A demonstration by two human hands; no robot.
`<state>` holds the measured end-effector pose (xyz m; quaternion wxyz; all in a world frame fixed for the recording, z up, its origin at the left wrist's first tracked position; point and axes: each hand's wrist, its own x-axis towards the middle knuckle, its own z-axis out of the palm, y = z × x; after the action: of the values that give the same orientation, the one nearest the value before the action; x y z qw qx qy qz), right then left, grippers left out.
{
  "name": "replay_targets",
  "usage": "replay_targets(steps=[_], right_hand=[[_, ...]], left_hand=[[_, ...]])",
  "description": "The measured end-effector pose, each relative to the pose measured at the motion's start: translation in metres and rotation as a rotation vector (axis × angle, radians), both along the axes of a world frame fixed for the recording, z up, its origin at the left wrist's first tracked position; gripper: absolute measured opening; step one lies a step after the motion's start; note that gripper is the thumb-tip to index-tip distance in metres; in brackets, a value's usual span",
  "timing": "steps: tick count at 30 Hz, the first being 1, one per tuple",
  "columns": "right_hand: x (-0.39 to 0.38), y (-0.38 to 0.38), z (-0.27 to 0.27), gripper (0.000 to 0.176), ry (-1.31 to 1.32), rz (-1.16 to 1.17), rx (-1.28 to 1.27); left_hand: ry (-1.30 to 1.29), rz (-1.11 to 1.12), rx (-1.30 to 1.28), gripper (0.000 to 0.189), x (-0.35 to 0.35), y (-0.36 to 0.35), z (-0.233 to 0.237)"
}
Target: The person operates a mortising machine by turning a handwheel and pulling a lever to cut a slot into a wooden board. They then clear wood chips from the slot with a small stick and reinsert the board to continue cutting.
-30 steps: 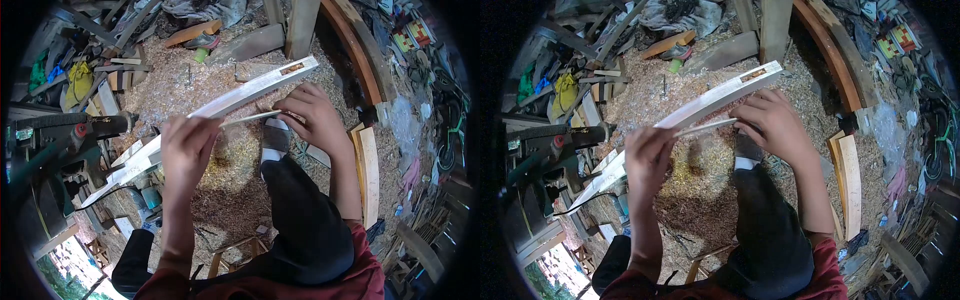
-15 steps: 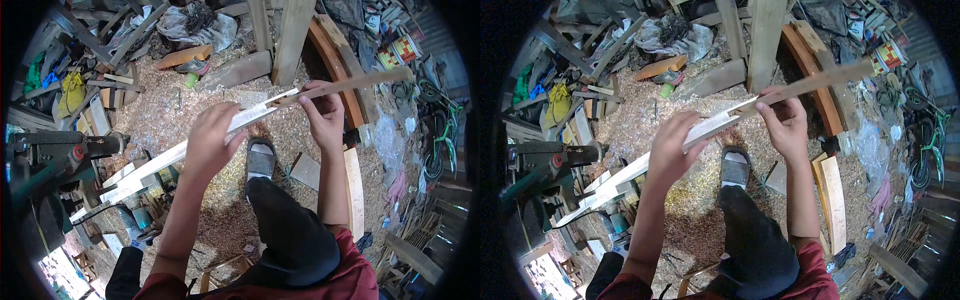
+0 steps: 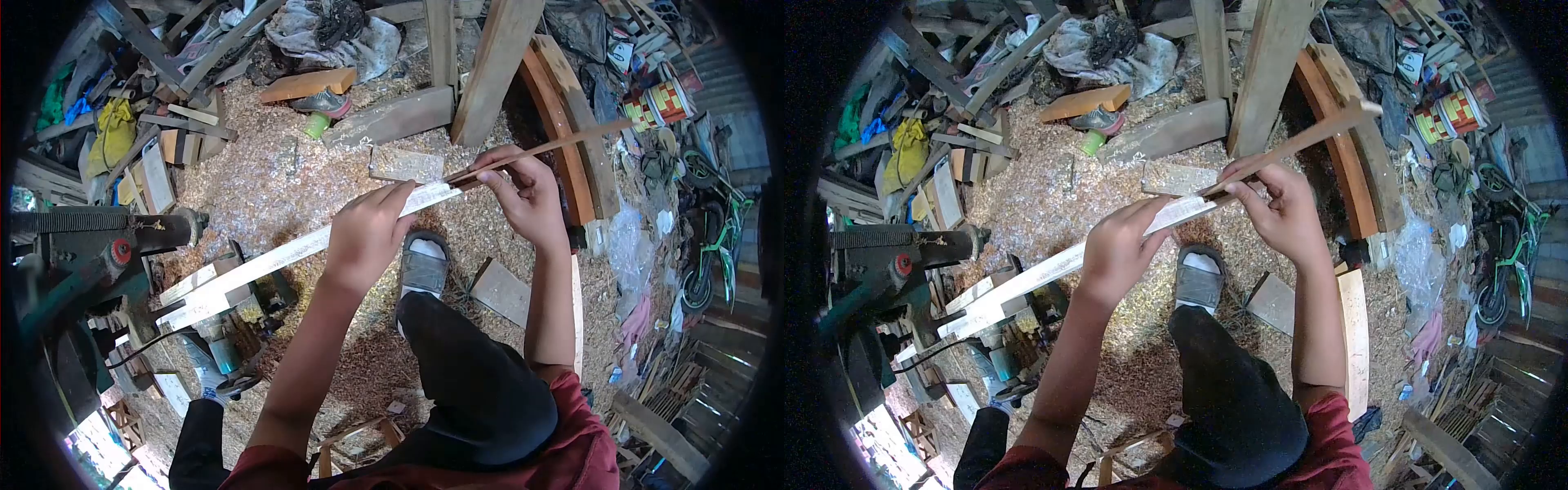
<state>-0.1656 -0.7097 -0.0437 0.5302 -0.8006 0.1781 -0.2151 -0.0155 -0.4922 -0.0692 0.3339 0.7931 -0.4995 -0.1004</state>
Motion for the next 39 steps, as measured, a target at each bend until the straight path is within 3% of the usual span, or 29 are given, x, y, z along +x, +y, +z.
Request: replay_targets(steps=[12,14,19,22,26,30,33,37,39], right_hand=[[0.0,-0.002,0.0,0.012,0.023,0.019,-0.158],[0.003,-0.004,-0.001,0.013,0.008,0.111,-0.176],[0.004,-0.015,0.008,0.012,0.085,0.073,-0.104],[0.01,-0.017,-0.002,0.015,0.123,0.165,-0.312],[0.004,-0.022,0.01,0.01,0.118,0.117,-0.119],[0.01,-0.019,0.008,0.011,0.186,0.171,-0.22],[0.009,-0.017,0.013,0.012,-0.003,0.13,-0.024],[0.01,-0.021,0.006,0.012,0.151,0.128,-0.313],[0.01,-0.02,0.012,0.012,0.113,0.113,-0.28]], left_hand=[[-0.02,0.006,0.027,0.044,-0.001,-0.001,0.001],[-0.028,0.006,0.025,0.044,-0.001,0.0,0.002],[0.008,0.006,0.02,0.043,-0.001,0.0,0.002],[0.051,0.001,0.071,0.043,-0.001,-0.001,0.009],[0.013,0.004,0.018,0.044,-0.001,0.001,0.004],[0.016,0.007,0.037,0.045,0.001,-0.001,0.003],[0.023,0.013,0.046,0.045,0.0,-0.001,0.002],[0.025,0.023,0.06,0.045,-0.001,-0.001,0.004],[0.025,0.018,0.052,0.044,0.0,-0.001,0.004]])
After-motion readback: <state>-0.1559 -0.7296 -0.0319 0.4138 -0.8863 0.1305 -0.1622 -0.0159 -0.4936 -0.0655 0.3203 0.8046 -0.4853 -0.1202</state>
